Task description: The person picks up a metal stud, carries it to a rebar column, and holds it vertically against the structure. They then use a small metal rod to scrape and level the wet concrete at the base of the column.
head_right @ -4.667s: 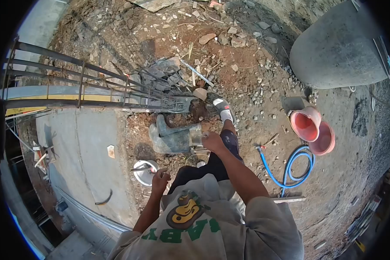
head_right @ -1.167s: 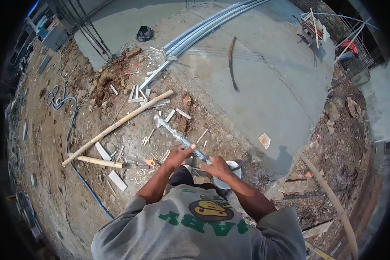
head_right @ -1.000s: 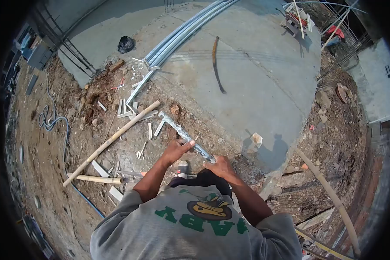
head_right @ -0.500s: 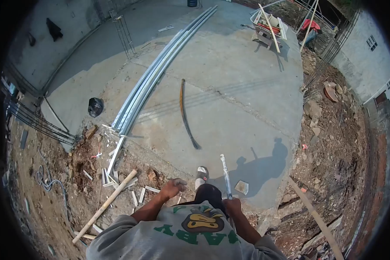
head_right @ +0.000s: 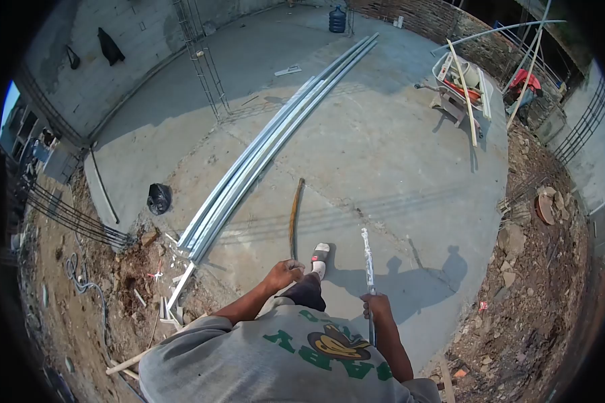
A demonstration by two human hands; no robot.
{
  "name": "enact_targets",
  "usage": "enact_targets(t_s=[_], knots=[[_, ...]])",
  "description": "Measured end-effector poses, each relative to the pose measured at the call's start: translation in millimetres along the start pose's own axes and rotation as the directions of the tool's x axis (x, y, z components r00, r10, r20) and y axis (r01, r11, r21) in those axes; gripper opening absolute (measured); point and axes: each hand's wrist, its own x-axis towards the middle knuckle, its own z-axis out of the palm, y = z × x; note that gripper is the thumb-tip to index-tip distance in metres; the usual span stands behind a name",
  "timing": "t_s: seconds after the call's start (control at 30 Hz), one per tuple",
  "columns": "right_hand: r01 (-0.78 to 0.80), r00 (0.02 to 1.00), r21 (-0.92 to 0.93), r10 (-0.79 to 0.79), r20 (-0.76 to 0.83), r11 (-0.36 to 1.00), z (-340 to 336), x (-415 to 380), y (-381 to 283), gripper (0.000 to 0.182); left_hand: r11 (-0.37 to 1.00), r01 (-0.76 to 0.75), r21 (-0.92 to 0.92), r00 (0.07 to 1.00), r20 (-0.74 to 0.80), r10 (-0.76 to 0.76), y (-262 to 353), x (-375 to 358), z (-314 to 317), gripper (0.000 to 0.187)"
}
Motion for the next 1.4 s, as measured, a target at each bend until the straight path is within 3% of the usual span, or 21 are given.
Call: enact_targets(t_s=[0.03,0.1,0.17,0.27,0.37,0.43,0.57,0.6,0.67,0.73,0.83,0.93,1.03,1.17,1.3,1.33,1.4], knots=[[0.005,1.000,-0.020,-0.004,0.002,1.000,0,11,-15,0.016,0.995,0.060,-0.079,0.996,0.064,-0.055,1,21,-1,0.027],[0.042,0.999,-0.037,-0.043,-0.020,0.998,-6,43,-63,0.019,0.978,0.207,-0.025,0.973,0.110,-0.204,27,83,-9,0.026],[0.061,0.998,-0.343,-0.062,0.009,0.937,-21,53,-119,0.022,0.992,0.125,0.013,0.979,0.158,-0.126,62,151,-11,0.023],[0.056,0.991,-0.437,-0.102,-0.083,0.898,-38,105,-176,0.021,0.999,-0.012,-0.049,0.996,0.088,0.016,189,234,-17,0.030],[0.061,0.990,-0.179,-0.083,-0.118,0.982,-44,117,-265,0.023,0.981,-0.194,-0.008,0.980,0.050,0.194,289,331,-24,0.027],[0.045,0.989,-0.141,-0.063,-0.130,0.989,-44,137,-321,0.024,0.969,-0.240,0.052,0.969,0.065,0.237,333,396,-27,0.027],[0.071,0.991,-0.105,-0.081,-0.102,0.992,-66,240,-410,0.026,0.964,-0.256,0.076,0.966,0.040,0.254,377,503,-24,0.028],[0.063,0.995,-0.126,-0.072,-0.074,0.990,-74,264,-430,0.028,0.979,-0.189,0.070,0.982,0.028,0.188,374,514,-22,0.029],[0.138,0.981,-0.349,-0.176,-0.078,0.927,-105,338,-505,0.025,0.991,-0.127,0.045,0.992,-0.003,0.127,392,561,-17,0.030],[0.118,0.990,-0.491,-0.141,-0.010,0.863,-106,360,-565,0.024,0.995,-0.065,0.081,0.997,0.037,0.062,412,566,-21,0.033],[0.151,0.987,-0.242,-0.132,0.093,0.959,-125,379,-680,0.024,0.997,-0.047,0.063,0.998,0.032,0.045,434,622,-34,0.035],[0.297,0.952,-0.203,-0.272,0.143,0.933,-126,408,-783,0.023,0.987,-0.029,0.160,0.995,-0.091,0.044,464,691,-62,0.035],[0.268,0.949,0.073,-0.276,0.153,0.961,-105,470,-856,0.022,0.999,-0.027,0.043,0.996,-0.087,0.031,506,772,-81,0.037],[0.193,0.961,0.181,-0.223,0.163,0.964,-82,564,-951,0.022,0.994,0.037,0.102,0.998,-0.050,-0.032,562,906,-98,0.033],[0.080,0.994,0.158,-0.091,0.061,0.984,-96,609,-1058,0.024,0.961,-0.148,0.235,0.987,0.103,0.127,658,1040,-121,0.032],[0.142,0.988,0.172,-0.149,0.027,0.975,-104,623,-1076,0.023,0.954,-0.190,0.230,0.975,0.154,0.157,688,1073,-126,0.032],[0.120,0.993,0.228,-0.119,-0.017,0.966,-122,628,-1123,0.021,0.904,-0.245,0.351,0.962,0.203,0.183,758,1133,-134,0.031]])
